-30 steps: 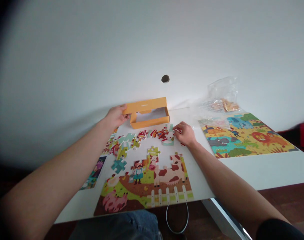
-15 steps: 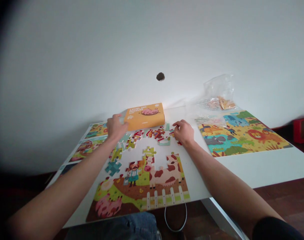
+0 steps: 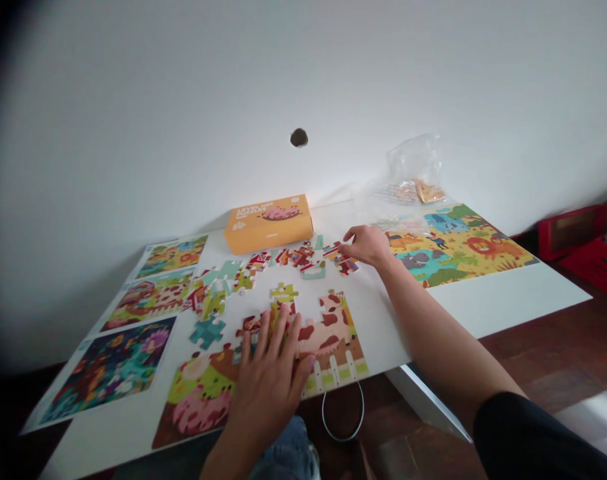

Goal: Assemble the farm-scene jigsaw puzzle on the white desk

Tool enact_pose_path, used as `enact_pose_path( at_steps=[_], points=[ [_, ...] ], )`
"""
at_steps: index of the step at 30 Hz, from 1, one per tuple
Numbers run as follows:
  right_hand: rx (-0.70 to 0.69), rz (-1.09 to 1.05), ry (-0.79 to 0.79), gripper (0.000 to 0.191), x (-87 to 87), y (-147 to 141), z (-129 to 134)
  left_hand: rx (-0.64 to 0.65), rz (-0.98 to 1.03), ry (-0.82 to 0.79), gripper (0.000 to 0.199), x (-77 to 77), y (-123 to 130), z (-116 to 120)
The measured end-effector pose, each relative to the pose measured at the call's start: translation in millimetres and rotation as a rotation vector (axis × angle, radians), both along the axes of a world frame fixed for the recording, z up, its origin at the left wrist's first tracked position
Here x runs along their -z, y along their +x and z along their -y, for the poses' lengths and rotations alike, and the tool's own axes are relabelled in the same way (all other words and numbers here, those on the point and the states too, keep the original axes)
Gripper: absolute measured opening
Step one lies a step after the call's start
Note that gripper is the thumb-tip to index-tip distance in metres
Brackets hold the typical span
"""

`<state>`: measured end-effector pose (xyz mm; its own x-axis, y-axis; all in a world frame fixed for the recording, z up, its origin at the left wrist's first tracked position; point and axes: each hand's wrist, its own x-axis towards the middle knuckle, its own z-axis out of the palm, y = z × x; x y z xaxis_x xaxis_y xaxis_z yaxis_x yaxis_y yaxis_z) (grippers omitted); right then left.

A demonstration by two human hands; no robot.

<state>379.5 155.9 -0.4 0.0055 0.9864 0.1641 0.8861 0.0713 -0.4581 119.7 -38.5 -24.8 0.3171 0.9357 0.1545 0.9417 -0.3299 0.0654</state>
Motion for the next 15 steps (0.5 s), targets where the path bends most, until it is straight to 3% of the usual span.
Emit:
enact_pose_path(
  at_steps=[6,9,12,15],
  points=[
    [-0.295,0.131,0.024,0.053,0.6,-36.7,14.1,0.031,0.015,0.048,0.062,-4.0,-0.7,-2.3],
    [-0.415,0.176,-0.005,0.048,-0.1,-54.1,20.6,0.032,0.024,0.075,0.063,-3.4,-1.8,-1.3],
    [-0.437,0.143,-0.001,0.039,-1.6,-57.4,21.3,0.044,0.020,0.082,0.063,-1.4,-3.6,-1.9],
    [-0.351,0.042,0.023,0.025,-1.0,-49.7,16.1,0.056,0.015,0.084,0.063,1.1,-5.0,-3.2]
  ],
)
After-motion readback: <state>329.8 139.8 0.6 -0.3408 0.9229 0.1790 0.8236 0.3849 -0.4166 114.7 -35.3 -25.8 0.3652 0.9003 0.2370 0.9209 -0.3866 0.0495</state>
